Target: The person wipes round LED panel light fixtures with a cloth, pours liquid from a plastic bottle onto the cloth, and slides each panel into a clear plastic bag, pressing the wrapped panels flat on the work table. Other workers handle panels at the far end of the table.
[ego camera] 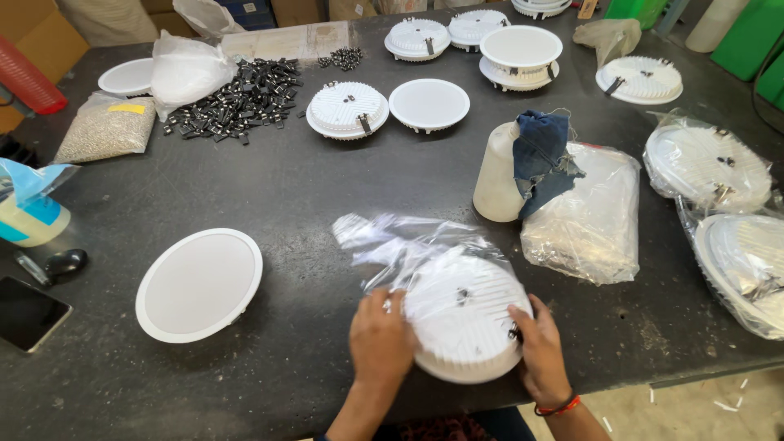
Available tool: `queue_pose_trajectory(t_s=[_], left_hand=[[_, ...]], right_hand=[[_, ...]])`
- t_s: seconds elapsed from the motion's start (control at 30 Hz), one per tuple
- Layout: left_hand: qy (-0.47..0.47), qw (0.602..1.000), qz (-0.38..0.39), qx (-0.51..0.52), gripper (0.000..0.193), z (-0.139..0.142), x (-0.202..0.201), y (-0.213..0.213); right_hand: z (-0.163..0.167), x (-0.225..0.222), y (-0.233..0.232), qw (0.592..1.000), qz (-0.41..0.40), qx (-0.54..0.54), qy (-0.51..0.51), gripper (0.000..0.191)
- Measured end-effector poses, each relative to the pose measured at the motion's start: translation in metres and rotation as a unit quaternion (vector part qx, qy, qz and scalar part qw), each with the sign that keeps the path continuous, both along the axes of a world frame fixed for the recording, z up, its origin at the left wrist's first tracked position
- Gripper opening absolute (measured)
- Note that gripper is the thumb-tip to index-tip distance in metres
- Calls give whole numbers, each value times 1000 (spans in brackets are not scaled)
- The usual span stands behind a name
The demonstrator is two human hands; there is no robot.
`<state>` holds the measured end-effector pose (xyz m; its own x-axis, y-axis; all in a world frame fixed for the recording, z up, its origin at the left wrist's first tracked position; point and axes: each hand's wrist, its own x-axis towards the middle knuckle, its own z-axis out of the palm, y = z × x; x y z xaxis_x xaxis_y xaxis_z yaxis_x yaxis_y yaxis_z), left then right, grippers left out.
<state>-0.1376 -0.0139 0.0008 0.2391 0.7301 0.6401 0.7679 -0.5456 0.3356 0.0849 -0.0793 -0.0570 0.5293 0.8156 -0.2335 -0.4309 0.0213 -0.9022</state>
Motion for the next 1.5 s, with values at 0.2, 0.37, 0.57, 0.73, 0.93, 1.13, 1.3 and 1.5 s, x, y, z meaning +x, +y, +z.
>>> queue_pose_trajectory(t_s=[0.2,0.37,0.57,0.73,0.93,1.13,1.3,1.5], left_hand=[[-147,981,-99,-73,10,-41,-6,-41],[-193,980,-41,-33,12,-46,-38,-39],[-301,912,103,-260,57,-52,-38,-46],[-258,935,108,-219,23,-60,-46,-28],[-273,933,163,-171,23,-56,-77,-26],[-282,943,67,-166,14,-67,-65,-18],[-311,933,93,-152,25,-93,-93,-26],[-274,912,-43,-303,32,-110,-156,-42]], right_hand=[[-10,-40,5,993,94,-28,65,60],[-19,-38,5,959,222,-15,-177,58],[-5,-68,31,674,203,105,-703,66],[4,-85,107,600,284,-66,-745,72],[-3,-85,91,569,266,-2,-778,49],[13,-89,107,617,301,27,-727,44],[3,-71,23,702,187,126,-676,73],[4,-6,-64,804,309,-37,-506,52]])
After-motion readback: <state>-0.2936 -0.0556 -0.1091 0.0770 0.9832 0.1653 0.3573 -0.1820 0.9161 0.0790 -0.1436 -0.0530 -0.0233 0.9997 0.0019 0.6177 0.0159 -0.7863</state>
